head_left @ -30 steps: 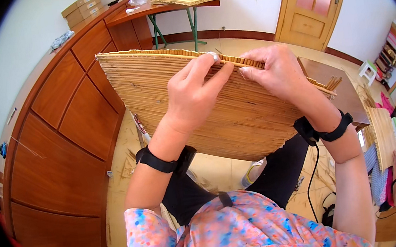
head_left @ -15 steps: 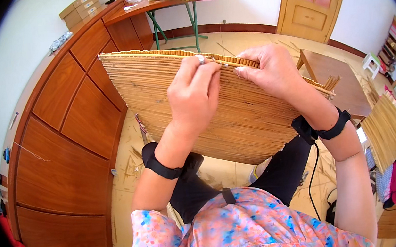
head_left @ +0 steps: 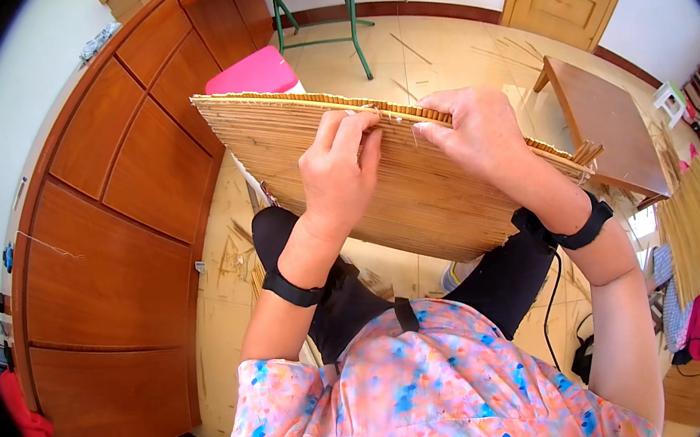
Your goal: The person uses a needle and white thread to sew along the edge of a bamboo mat, repeatedly looping the thread through the bamboo slats to secure them together.
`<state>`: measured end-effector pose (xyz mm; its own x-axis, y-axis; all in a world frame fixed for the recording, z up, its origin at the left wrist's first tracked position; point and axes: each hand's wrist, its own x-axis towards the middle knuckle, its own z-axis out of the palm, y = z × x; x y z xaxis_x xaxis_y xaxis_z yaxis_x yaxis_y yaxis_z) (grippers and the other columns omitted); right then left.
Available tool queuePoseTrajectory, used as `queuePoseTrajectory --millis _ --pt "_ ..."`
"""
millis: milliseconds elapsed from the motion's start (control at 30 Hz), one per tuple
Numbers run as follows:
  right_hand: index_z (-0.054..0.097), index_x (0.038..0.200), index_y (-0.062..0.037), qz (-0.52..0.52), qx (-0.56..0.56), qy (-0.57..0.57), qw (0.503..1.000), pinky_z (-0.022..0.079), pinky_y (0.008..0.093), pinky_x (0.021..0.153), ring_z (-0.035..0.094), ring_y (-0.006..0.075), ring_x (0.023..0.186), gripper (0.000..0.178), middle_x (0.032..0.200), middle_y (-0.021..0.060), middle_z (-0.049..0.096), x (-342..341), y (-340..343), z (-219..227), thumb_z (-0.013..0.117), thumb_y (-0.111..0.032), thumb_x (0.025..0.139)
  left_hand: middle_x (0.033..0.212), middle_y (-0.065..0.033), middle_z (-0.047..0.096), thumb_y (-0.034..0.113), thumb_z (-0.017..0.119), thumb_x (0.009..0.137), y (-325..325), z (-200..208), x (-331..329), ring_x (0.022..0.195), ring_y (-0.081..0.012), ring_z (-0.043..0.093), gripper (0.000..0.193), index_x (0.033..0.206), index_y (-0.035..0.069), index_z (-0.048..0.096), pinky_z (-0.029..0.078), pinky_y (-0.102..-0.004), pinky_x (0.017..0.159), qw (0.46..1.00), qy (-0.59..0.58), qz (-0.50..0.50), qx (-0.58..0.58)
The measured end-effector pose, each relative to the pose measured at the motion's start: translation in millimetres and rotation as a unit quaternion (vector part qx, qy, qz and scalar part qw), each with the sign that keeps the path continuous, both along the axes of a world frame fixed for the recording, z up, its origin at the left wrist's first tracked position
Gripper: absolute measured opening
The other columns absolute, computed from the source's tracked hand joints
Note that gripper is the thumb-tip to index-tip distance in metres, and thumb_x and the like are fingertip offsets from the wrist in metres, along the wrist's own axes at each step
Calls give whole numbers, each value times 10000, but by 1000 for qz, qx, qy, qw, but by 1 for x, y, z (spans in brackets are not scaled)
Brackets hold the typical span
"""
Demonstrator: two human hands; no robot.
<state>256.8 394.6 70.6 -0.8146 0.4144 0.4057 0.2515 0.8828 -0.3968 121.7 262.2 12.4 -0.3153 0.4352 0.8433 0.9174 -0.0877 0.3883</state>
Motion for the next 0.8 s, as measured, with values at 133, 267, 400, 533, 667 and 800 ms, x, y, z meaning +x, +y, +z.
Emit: queuePoseTrajectory --millis 133,267,400,533,667,800 --pt "719 865 -118 -3 -6 13 1000 504 445 633 636 341 679 166 689 146 644 -9 -4 -23 704 -263 786 879 -99 600 -7 694 779 -17 -8 -4 731 -290 630 189 946 65 645 519 -353 615 999 40 18 -9" --pt "703 877 -131 3 36 13 999 498 449 567 628 344 619 137 686 128 646 -6 -17 -61 689 -234 788 875 -103 591 1 715 733 -34 9 -21 811 -301 617 217 929 67 650 509 -368 696 995 78 33 -42" --pt "716 955 -77 0 12 -45 999 520 370 610 663 294 684 213 814 133 698 12 -55 -66 730 -167 762 885 -107 593 3 683 757 -50 42 -39 869 -316 591 173 919 41 634 485 -402 733 981 57 -37 -182" --pt "668 916 -76 58 38 -1 998 493 351 531 653 237 623 174 752 73 660 28 -83 -71 631 -112 750 977 -134 617 -16 641 798 -49 53 -52 929 -345 602 178 974 14 635 502 -380 798 897 16 -185 -401" --pt "676 973 -28 108 58 33 992 497 279 578 670 179 722 251 844 60 673 41 -103 -75 621 -103 740 935 -147 598 0 646 799 -44 55 -60 880 -375 589 193 989 17 618 489 -419 744 814 7 -257 -521" --pt "695 961 2 140 49 16 989 495 260 612 665 181 751 262 874 92 682 44 -103 -75 618 -124 744 894 -143 579 23 664 793 -36 46 -63 846 -378 587 177 962 19 612 480 -437 706 720 -27 -317 -617"
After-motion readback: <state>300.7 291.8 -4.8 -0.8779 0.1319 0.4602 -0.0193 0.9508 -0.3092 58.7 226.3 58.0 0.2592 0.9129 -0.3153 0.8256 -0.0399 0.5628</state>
